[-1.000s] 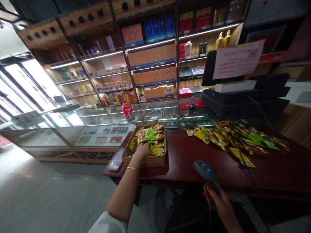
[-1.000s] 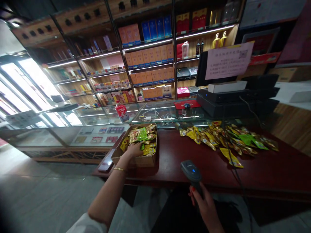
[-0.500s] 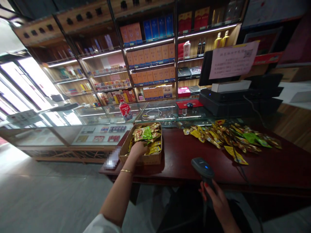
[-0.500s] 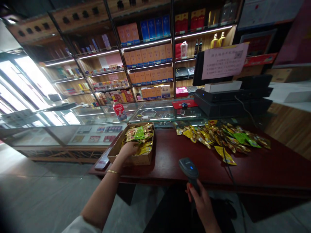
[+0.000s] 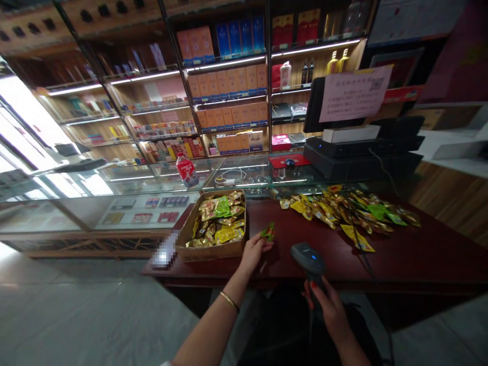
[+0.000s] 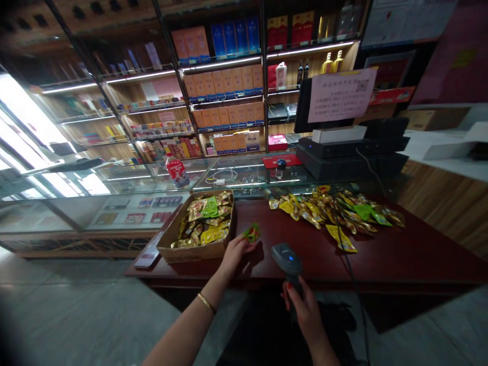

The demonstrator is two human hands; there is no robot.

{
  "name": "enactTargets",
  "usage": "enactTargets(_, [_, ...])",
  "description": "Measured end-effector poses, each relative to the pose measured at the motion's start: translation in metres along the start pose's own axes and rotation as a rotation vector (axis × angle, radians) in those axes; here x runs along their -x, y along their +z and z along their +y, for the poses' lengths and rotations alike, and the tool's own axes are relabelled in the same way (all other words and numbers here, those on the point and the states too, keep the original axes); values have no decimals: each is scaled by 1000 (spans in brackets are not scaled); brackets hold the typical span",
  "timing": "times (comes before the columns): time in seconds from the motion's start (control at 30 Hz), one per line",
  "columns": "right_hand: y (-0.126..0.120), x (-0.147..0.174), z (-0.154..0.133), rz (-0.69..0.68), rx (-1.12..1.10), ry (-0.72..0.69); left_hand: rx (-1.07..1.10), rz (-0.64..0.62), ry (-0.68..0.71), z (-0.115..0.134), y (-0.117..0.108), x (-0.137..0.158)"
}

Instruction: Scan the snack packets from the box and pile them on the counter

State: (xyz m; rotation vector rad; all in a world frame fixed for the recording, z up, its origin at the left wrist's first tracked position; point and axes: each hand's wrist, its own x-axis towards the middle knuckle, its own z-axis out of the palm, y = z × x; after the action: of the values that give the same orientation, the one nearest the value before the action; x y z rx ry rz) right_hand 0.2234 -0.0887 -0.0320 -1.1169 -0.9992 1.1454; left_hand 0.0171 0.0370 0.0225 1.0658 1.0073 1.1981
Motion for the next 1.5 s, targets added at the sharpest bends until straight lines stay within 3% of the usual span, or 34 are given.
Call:
enactTargets(0.13, [-2,3,-1,-22,48,-9,15,-25,-31,-18,-7,-7])
enactTargets(0.33, [-2,1,-1,-51,109,3,-301,6,262,-27,-16,-12])
enactTargets(0.53, [3,2,1,-89,169,3,-393,-24,415,-32,-13,-10])
enactTargets(0.67, [3,2,0,-93,183,-3,-477,-29,438,-30,-10,-7])
enactTargets(0.97, [5,3,-2,-81,158,-15,-605,-200,601,-28,-4,4])
enactTargets(1.5, [7,0,-3,-74,104,-13,-622,-247,585,-33,-6,4])
